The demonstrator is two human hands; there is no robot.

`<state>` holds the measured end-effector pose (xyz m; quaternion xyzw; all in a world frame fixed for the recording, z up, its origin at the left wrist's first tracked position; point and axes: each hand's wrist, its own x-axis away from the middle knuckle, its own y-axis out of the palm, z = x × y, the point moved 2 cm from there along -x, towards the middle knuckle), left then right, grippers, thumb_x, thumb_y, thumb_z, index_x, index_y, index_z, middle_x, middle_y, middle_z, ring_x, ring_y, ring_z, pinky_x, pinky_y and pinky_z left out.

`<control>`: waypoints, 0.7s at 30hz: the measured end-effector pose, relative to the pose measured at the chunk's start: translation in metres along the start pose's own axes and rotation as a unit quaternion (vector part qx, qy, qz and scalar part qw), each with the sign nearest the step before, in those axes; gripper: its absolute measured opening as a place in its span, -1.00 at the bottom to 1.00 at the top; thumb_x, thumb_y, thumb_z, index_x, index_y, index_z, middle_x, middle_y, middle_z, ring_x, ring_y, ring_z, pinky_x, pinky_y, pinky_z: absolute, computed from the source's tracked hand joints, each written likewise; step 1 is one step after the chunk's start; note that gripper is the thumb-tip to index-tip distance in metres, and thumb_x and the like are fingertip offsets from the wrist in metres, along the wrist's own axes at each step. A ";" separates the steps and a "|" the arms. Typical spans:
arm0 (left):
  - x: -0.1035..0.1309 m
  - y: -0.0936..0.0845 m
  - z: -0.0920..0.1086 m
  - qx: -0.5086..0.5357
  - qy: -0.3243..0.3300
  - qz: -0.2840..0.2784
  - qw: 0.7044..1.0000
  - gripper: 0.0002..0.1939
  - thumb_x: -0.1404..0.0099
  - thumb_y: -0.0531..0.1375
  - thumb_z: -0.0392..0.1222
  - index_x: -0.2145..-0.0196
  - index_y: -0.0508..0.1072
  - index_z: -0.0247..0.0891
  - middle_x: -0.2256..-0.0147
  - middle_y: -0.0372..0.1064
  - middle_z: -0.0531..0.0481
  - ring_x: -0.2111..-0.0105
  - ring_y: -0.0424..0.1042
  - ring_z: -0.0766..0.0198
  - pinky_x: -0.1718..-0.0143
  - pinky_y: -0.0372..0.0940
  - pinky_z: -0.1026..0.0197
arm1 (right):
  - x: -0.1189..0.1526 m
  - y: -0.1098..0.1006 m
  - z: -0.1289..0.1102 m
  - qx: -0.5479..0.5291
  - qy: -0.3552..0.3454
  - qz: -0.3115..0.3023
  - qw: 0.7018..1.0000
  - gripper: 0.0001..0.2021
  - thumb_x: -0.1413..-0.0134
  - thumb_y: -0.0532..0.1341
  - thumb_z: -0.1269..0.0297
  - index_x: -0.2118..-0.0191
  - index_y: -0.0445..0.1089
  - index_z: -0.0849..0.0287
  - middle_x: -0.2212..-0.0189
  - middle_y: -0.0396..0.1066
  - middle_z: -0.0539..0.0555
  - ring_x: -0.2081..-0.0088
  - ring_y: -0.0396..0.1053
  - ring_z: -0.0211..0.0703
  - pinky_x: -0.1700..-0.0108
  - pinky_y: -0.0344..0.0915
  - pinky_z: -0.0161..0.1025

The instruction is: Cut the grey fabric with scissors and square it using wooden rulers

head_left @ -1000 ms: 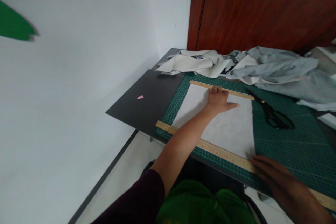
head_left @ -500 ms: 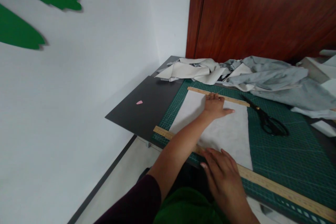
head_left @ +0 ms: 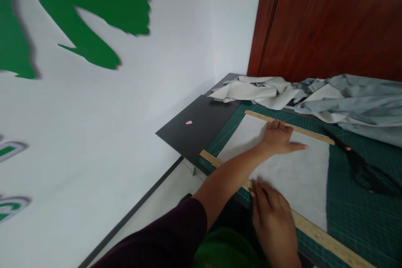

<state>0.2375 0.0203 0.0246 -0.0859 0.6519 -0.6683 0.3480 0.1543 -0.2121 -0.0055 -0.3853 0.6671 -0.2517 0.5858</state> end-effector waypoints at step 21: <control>0.000 0.001 -0.001 0.008 0.013 -0.007 1.000 -0.26 -0.36 0.08 0.50 -0.03 0.53 -0.24 -0.14 0.40 -0.28 -0.19 0.29 -0.16 -0.20 0.20 -0.11 | 0.000 -0.002 0.001 -0.025 0.023 0.013 0.999 -0.66 -0.46 0.09 0.20 -0.12 0.46 0.28 0.03 0.48 0.34 0.04 0.41 0.18 -0.03 0.41 0.10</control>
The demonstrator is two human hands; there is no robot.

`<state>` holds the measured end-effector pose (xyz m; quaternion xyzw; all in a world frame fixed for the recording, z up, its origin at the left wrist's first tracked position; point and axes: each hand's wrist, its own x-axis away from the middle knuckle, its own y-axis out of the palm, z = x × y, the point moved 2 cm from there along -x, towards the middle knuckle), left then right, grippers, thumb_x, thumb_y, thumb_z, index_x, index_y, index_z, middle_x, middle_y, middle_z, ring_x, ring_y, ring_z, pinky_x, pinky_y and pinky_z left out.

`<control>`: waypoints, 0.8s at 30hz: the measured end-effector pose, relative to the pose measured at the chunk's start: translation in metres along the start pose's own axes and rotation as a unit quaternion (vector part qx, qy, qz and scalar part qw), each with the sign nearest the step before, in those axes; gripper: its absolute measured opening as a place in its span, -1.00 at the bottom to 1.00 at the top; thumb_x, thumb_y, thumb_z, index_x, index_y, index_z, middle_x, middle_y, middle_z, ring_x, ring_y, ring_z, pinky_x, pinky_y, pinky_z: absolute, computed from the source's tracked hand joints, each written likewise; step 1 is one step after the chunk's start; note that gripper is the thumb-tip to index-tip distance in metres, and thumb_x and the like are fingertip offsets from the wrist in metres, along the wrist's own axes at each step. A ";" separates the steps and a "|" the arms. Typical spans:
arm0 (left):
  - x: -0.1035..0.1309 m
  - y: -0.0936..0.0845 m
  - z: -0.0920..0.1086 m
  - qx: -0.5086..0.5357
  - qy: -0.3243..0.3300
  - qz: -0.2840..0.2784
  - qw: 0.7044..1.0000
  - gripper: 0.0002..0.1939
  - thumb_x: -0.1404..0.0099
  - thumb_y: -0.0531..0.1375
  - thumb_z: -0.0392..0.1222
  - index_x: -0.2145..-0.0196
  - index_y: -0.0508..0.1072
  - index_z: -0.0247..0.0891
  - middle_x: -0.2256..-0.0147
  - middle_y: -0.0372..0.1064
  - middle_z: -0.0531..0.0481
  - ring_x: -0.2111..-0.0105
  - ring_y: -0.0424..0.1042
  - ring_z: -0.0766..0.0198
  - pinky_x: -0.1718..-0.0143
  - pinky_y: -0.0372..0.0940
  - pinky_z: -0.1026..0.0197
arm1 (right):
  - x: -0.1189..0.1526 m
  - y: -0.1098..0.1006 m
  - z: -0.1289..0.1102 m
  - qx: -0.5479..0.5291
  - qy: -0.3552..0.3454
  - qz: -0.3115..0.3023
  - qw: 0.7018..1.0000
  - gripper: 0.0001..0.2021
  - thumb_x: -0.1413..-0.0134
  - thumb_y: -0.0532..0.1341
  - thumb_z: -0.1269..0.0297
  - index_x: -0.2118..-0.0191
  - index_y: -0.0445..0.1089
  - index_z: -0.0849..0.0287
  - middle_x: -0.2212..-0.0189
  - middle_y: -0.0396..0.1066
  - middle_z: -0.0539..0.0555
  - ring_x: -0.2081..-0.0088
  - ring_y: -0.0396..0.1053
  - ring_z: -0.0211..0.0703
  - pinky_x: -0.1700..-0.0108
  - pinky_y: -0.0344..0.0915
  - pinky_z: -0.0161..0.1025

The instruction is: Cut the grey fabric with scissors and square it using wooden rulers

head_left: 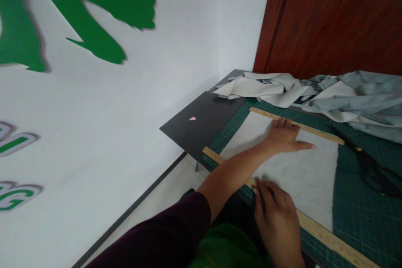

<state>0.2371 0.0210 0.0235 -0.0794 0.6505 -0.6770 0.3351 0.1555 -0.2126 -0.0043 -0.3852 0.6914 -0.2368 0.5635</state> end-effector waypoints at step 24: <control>0.001 0.001 0.002 -0.002 0.004 0.009 1.000 -0.17 -0.31 0.10 0.56 -0.06 0.52 -0.29 -0.16 0.37 -0.33 -0.21 0.28 -0.21 -0.23 0.19 -0.17 | -0.007 -0.006 -0.002 0.005 0.005 0.004 1.000 -0.71 -0.42 0.14 0.28 -0.05 0.50 0.33 0.07 0.49 0.33 0.10 0.40 0.14 0.03 0.41 0.07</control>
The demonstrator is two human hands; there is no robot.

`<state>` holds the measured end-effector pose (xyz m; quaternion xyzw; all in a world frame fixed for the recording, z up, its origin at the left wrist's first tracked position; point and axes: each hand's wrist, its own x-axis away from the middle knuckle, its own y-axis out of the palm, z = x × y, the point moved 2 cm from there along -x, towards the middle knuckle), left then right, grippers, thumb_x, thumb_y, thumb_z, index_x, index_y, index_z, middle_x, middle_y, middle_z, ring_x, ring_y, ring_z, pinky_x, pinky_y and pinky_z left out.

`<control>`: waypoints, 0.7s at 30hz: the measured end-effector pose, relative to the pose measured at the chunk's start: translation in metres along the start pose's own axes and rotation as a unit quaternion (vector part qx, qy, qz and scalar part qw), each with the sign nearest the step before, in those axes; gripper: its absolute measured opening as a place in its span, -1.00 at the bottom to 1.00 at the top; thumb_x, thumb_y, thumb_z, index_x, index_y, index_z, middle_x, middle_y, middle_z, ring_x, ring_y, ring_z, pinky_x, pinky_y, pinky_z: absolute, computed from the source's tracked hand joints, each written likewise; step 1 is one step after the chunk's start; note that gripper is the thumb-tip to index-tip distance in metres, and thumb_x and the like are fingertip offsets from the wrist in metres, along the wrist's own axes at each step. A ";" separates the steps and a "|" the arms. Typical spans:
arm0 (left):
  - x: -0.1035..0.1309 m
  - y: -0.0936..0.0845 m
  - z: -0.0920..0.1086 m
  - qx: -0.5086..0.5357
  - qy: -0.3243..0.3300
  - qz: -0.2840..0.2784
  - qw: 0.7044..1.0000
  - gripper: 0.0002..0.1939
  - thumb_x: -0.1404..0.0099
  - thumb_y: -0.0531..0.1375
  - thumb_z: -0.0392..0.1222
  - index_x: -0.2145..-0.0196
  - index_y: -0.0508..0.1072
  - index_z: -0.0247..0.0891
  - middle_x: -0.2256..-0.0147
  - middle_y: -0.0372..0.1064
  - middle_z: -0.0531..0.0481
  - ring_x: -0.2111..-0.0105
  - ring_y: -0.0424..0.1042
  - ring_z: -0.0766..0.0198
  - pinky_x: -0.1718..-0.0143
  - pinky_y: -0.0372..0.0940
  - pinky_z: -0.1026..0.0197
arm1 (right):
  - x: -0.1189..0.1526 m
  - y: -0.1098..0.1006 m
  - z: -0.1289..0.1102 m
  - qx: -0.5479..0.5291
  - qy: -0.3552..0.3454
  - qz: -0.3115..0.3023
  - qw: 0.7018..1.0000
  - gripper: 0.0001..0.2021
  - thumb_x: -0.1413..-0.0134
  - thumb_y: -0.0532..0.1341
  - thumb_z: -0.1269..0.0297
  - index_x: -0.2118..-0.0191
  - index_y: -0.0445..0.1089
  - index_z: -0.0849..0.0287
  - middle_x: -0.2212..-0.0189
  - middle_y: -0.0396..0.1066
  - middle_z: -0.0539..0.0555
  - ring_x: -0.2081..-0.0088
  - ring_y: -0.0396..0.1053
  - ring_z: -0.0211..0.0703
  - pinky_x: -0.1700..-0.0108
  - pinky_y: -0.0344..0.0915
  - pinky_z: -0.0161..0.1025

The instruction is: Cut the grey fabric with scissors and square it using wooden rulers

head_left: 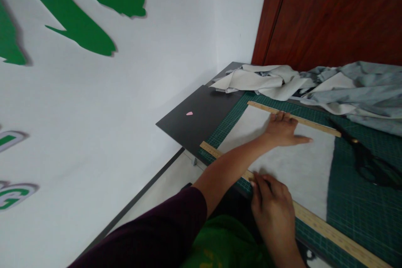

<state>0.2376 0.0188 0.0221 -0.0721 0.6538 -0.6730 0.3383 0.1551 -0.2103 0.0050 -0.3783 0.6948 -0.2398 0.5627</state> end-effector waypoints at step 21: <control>-0.004 -0.001 -0.001 0.008 0.006 -0.044 0.999 -0.13 -0.32 0.12 0.52 -0.19 0.45 -0.33 -0.26 0.29 -0.35 -0.32 0.17 -0.28 -0.35 0.06 -0.21 | -0.002 -0.005 -0.001 -0.009 0.029 -0.023 0.999 -0.71 -0.41 0.18 0.30 -0.08 0.50 0.34 0.04 0.49 0.32 0.04 0.41 0.14 -0.03 0.46 0.10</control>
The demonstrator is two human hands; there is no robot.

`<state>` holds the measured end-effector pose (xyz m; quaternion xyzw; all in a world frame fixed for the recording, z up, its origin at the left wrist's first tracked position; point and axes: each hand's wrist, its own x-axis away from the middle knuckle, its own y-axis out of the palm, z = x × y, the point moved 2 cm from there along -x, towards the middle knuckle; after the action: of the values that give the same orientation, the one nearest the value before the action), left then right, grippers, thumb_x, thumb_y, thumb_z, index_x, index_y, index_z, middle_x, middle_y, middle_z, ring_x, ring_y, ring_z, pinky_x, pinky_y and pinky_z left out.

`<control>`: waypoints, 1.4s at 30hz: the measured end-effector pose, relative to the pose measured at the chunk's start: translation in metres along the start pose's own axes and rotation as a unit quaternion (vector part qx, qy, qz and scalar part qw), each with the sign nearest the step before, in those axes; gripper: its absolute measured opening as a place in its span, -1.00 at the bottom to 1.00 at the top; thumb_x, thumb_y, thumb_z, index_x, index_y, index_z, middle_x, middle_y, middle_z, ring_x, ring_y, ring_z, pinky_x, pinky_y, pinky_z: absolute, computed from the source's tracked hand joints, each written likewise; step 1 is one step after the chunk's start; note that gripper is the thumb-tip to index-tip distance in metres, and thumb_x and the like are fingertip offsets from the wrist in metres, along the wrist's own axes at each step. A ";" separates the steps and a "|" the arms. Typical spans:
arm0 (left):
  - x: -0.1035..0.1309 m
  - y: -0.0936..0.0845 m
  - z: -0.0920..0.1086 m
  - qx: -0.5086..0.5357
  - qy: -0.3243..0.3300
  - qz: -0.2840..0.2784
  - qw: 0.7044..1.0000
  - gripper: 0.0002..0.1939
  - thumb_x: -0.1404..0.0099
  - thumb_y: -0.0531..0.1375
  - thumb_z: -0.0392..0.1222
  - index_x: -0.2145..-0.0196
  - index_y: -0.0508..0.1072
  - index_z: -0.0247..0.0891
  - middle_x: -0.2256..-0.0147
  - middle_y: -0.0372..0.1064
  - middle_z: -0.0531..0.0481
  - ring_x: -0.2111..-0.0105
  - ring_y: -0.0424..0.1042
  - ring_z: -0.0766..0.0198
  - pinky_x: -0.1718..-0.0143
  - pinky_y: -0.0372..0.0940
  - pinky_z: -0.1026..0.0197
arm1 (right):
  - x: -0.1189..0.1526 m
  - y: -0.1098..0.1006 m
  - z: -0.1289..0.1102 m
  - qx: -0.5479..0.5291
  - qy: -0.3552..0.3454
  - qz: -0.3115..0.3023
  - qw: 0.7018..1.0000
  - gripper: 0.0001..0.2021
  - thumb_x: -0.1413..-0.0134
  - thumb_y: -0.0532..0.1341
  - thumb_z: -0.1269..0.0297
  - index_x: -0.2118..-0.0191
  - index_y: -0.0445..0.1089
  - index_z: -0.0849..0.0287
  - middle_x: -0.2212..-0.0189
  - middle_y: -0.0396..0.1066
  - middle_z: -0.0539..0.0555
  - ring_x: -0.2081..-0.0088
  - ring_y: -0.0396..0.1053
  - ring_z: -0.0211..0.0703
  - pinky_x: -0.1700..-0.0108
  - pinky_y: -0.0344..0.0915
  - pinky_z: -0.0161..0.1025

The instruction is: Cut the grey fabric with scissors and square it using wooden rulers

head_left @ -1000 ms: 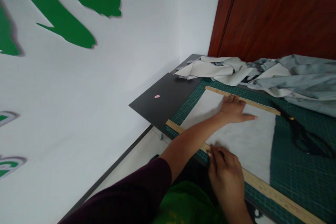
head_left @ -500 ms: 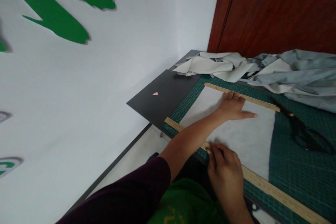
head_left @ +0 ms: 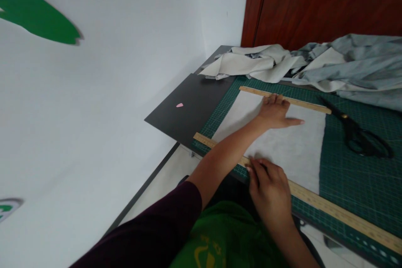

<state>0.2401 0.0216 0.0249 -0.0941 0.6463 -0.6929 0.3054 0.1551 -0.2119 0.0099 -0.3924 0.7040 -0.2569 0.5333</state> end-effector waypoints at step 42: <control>-0.011 -0.011 0.000 0.010 0.008 -0.036 0.999 -0.12 -0.37 0.14 0.43 -0.26 0.34 -0.47 -0.37 0.12 -0.51 -0.42 0.02 -0.35 -0.40 -0.05 -0.26 | -0.013 -0.041 0.001 0.142 0.153 -0.189 0.960 -0.83 -0.31 0.16 0.48 0.09 0.46 0.18 0.14 0.46 0.19 0.12 0.32 0.07 0.10 0.23 0.01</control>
<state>0.2455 0.0278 0.0386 -0.1082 0.6378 -0.7109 0.2760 0.1688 -0.2237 0.0490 -0.3943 0.6463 -0.5074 0.4116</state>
